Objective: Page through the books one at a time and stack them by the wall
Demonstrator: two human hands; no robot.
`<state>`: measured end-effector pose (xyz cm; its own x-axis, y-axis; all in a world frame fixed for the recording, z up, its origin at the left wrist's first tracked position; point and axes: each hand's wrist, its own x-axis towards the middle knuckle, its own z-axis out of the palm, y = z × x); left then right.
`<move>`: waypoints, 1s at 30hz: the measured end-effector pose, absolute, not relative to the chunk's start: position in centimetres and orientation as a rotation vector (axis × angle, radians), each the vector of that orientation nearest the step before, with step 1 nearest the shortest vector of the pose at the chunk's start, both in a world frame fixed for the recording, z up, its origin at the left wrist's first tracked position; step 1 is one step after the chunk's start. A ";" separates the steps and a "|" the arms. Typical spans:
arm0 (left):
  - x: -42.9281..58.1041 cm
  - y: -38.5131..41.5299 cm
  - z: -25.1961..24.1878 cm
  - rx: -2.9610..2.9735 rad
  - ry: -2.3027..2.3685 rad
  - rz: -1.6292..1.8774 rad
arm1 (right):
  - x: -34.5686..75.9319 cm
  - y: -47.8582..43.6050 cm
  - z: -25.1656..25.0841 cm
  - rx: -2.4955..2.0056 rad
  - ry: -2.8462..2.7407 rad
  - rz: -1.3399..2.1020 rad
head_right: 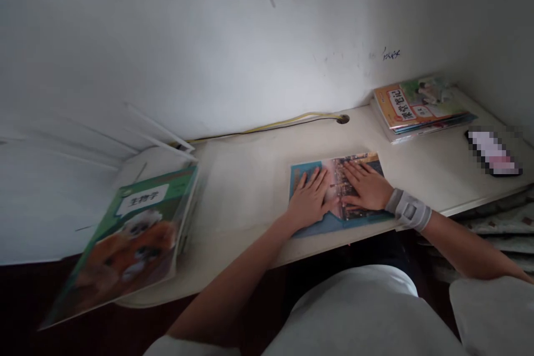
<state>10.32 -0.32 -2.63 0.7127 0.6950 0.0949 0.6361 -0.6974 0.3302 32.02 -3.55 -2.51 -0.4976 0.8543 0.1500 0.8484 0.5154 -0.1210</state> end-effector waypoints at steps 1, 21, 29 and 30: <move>10.1 -0.3 -2.7 2.645 1.096 0.310 | 33.1 -3.5 -2.6 -1.491 -2.560 0.032; 7.6 10.7 0.0 2.443 1.078 0.399 | 35.4 4.7 0.6 -1.588 -2.492 0.218; 7.5 11.3 0.9 2.349 0.985 0.376 | 36.6 5.9 1.0 -1.430 -2.530 0.416; 7.5 11.3 0.9 2.336 0.980 0.371 | 36.6 6.0 1.1 -1.414 -2.533 0.448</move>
<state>7.48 11.35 0.95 0.6923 0.7209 0.0323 0.5617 -0.5664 0.6031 36.65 6.03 1.10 -0.5195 0.8539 0.0310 0.7915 0.4946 -0.3590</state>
